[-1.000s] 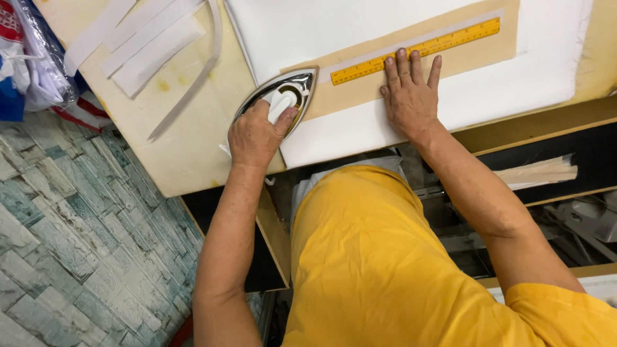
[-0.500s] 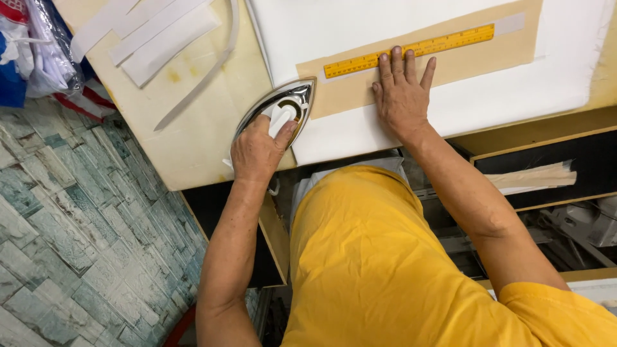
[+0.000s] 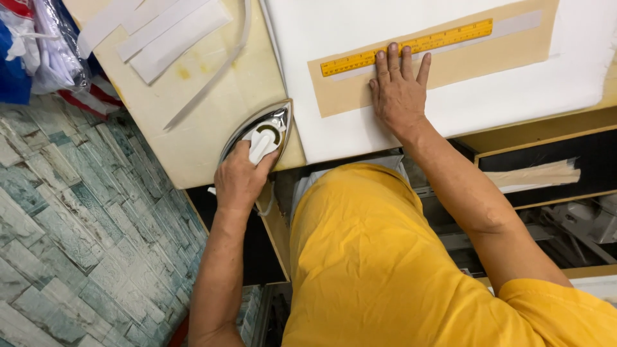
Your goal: The person irons a white fabric on a workbench using an electric iron. They place a ruler on the fabric to guide the ironing process and ensure straight lines. The person repeatedly moves the iron back and forth over the fabric and ruler.
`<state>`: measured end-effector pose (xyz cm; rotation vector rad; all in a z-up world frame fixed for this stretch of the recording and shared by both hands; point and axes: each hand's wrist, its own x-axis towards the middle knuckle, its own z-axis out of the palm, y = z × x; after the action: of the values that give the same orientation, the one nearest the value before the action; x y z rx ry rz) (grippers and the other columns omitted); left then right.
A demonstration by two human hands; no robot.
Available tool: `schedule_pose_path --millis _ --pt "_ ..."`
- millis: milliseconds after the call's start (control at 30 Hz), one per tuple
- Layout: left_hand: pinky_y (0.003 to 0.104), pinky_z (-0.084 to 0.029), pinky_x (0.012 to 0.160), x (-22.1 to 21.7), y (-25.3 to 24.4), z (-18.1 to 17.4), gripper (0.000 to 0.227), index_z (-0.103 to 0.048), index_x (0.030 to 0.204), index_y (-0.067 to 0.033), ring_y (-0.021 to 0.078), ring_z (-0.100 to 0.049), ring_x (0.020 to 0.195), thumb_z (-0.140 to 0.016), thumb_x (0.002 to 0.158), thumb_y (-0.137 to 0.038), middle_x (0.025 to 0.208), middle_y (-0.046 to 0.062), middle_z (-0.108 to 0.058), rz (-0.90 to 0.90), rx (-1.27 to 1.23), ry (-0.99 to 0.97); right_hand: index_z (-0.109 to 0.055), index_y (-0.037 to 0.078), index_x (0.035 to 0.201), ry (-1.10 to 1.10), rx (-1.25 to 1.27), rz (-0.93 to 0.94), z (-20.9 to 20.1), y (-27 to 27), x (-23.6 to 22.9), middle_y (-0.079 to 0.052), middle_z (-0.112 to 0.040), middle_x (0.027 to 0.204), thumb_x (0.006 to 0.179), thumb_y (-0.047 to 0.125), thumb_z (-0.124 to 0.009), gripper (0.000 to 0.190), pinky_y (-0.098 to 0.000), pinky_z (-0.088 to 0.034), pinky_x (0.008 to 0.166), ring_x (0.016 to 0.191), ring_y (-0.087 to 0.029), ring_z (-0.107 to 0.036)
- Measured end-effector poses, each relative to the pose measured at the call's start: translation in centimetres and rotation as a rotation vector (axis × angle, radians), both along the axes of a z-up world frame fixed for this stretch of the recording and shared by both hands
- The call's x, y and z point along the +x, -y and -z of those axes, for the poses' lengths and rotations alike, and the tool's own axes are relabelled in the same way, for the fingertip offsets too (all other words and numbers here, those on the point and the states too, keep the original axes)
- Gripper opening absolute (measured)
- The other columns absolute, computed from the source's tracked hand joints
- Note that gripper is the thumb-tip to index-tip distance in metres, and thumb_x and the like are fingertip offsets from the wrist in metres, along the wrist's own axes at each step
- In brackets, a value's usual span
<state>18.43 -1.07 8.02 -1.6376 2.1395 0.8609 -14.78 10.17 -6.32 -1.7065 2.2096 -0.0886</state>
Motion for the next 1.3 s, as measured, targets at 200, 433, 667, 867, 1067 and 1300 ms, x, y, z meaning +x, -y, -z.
schedule_pose_path --millis 200,433,667,867,1067,1300 --pt "0.055 -0.049 0.061 3.9 -0.5 -0.6 0.024 -0.058 0.106 -0.0065 0.0383 -0.065 0.074 -0.067 0.093 -0.024 0.084 0.015 -0.065 0.127 -0.098 0.025 -0.04 -0.003 0.163 -0.027 -0.031 -0.02 -0.3 -0.3 -0.3 -0.029 -0.04 0.164 0.116 0.032 -0.039 0.058 -0.0793 -0.008 0.113 0.148 -0.054 -0.034" --pt "0.047 -0.051 0.052 6.9 -0.5 -0.8 0.036 -0.062 0.11 -0.0074 0.0315 -0.066 0.075 -0.084 0.085 -0.021 0.089 0.011 -0.067 0.242 -0.449 0.047 -0.038 -0.002 0.164 -0.032 -0.006 -0.031 0.2 -0.4 -0.5 -0.028 -0.037 0.166 0.116 0.031 -0.037 0.058 -0.0797 -0.007 0.113 0.149 -0.054 -0.033" --pt "0.054 -0.051 0.068 6.6 0.5 -2.8 0.028 -0.064 0.118 -0.0013 0.0423 -0.065 0.089 -0.066 0.092 -0.014 0.102 0.019 -0.068 -0.004 -0.354 -0.043 -0.034 0.0 0.165 0.013 -0.052 -0.035 -0.3 -0.9 -0.8 -0.028 -0.036 0.166 0.116 0.027 -0.043 0.057 -0.082 -0.008 0.11 0.15 -0.053 -0.032" --pt "0.049 -0.05 0.07 6.9 0.7 -2.9 0.035 -0.064 0.111 0.0008 0.038 -0.066 0.084 -0.073 0.078 -0.004 0.099 0.018 -0.072 -0.297 -0.369 -0.231 -0.036 -0.003 0.165 0.033 -0.062 -0.03 -0.4 -1.3 -0.1 -0.031 -0.035 0.167 0.117 0.028 -0.042 0.057 -0.0811 -0.004 0.111 0.149 -0.057 -0.033" --pt "0.051 -0.055 0.07 8.4 0.1 -0.2 0.034 -0.062 0.109 0.0031 0.0396 -0.073 0.085 -0.082 0.084 -0.011 0.093 0.022 -0.075 -0.404 -0.492 -0.318 -0.029 0.002 0.166 0.025 -0.024 -0.038 0.1 -1.9 2.4 -0.026 -0.029 0.169 0.115 0.032 -0.043 0.06 -0.0818 -0.008 0.112 0.153 -0.051 -0.026" --pt "0.046 -0.056 0.098 13.6 -4.2 7.2 0.04 -0.06 0.12 0.01 0.0399 -0.068 0.11 -0.073 0.084 -0.002 0.12 0.029 -0.068 -0.633 -0.585 -0.673 -0.003 0.015 0.168 0.085 0.287 0.045 -1.8 -0.6 3.5 -0.006 0.006 0.173 0.114 0.042 -0.022 0.063 -0.0672 0.006 0.124 0.156 -0.024 0.015"
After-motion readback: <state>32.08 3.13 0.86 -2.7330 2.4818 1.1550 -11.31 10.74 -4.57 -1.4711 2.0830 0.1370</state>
